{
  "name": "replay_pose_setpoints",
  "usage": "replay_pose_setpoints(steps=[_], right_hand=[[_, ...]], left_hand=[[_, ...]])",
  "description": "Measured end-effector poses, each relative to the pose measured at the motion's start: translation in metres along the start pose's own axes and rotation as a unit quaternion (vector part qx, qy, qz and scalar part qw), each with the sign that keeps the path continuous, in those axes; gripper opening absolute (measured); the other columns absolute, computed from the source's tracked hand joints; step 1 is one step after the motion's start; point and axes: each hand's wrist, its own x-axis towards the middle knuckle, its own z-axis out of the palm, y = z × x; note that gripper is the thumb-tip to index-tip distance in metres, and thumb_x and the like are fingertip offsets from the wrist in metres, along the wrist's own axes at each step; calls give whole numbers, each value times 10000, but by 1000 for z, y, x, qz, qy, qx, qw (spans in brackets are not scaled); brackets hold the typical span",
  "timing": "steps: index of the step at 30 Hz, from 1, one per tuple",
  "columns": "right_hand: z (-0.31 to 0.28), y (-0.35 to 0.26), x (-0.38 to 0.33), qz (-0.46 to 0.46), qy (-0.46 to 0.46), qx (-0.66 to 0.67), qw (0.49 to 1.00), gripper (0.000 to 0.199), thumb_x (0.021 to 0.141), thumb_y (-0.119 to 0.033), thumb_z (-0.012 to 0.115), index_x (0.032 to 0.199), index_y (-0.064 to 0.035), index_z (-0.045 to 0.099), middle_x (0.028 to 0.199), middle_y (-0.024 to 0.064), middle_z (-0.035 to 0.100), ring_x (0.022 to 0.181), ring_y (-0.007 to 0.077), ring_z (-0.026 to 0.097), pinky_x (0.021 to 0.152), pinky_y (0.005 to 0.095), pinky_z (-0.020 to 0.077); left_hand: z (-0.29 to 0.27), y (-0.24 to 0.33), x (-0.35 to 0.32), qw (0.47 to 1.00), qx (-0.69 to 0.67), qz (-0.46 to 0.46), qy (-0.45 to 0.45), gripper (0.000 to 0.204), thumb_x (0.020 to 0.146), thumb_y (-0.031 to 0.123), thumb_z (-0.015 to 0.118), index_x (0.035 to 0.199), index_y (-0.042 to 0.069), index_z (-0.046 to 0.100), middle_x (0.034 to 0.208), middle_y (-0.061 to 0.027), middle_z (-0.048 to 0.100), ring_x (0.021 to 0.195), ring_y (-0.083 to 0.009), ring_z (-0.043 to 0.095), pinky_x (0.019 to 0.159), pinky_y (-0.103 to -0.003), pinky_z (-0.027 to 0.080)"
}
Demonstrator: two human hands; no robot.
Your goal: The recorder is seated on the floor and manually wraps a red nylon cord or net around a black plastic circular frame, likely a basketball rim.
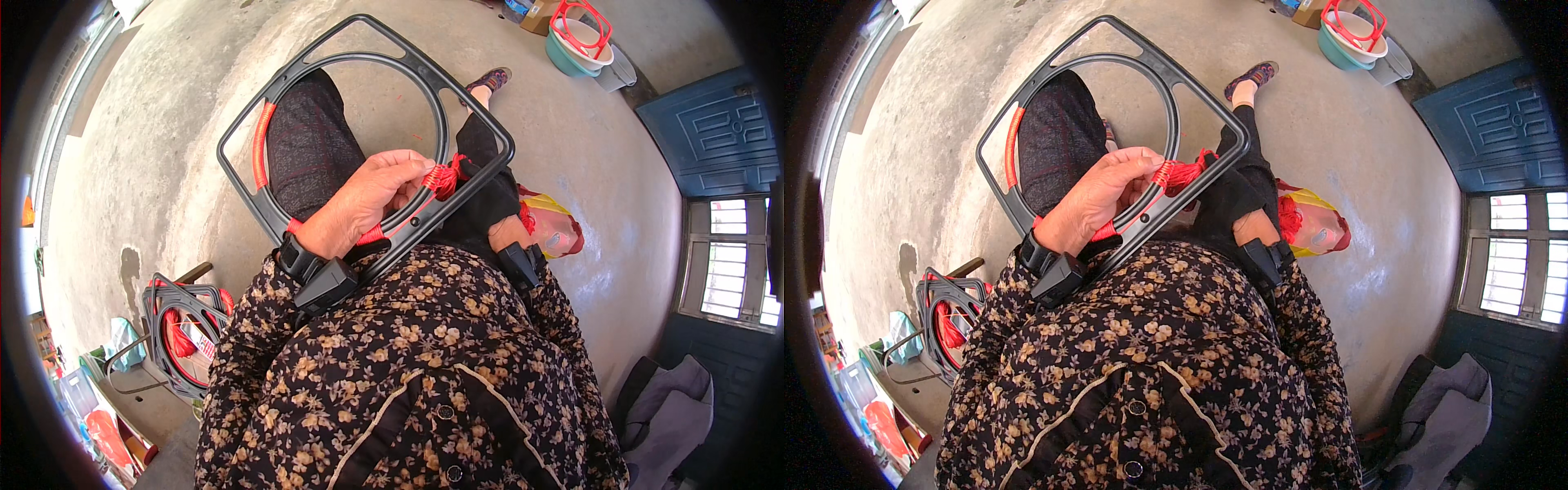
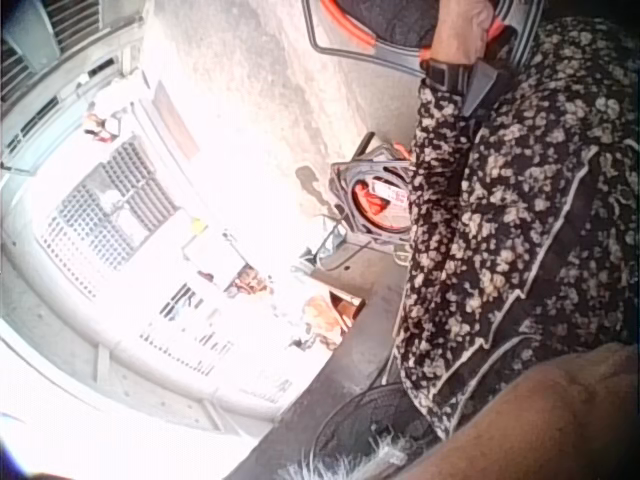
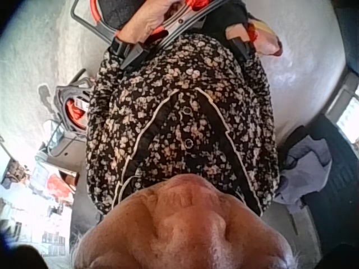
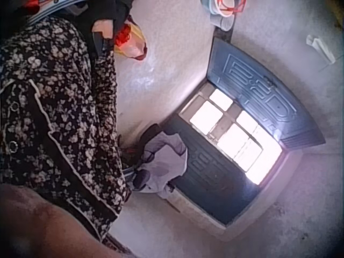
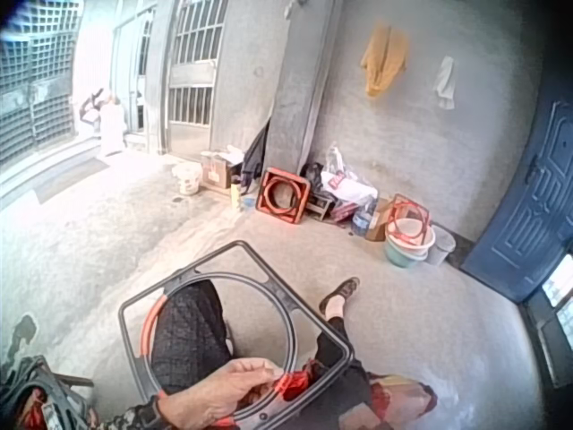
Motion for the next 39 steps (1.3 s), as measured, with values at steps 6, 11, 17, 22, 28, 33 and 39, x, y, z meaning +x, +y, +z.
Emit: replay_pose_setpoints(steps=[6,11,17,22,28,33,39], right_hand=[[1,-7,4,58,10,94,994,172,929,-137,525,989,-2,613,916,60,637,812,152,581,732,281,478],[-5,-20,4,34,-53,-9,998,168,957,-126,459,1045,-21,555,931,84,583,877,177,555,794,282,451],[-3,5,4,106,-95,118,983,177,977,-130,427,1060,-25,543,929,87,565,892,176,551,813,277,453],[11,51,2,104,-45,266,957,222,974,-125,438,1127,3,534,989,88,579,939,192,565,856,277,467],[9,50,3,185,-61,339,921,233,971,-115,446,1153,6,527,1029,88,578,966,188,565,865,287,472],[4,18,5,9,-30,97,995,219,979,-133,444,1142,-22,540,998,60,577,938,165,557,821,277,477],[7,17,2,135,-33,292,946,181,936,-158,532,1053,-37,600,938,34,607,837,129,568,749,248,474]], left_hand=[[0,1,0,1000,10,-4,8,171,905,254,606,843,97,631,665,85,511,562,1,473,505,-142,382],[0,-1,1,1000,-3,3,2,163,913,236,594,840,95,629,666,83,515,567,2,481,509,-145,396],[0,2,-2,1000,10,9,12,170,917,231,587,826,92,620,663,82,513,563,5,478,493,-143,387],[3,4,-5,999,1,12,30,153,902,202,602,802,91,636,638,74,520,526,-4,440,468,-157,336],[2,3,-4,1000,3,17,15,162,911,213,589,802,98,624,641,78,525,528,-1,451,469,-149,335],[1,1,-2,999,23,13,17,166,923,211,571,808,99,614,656,75,546,541,3,472,486,-142,360],[2,1,-1,1000,21,9,17,164,926,191,563,806,91,612,652,69,549,546,0,494,486,-142,378]])
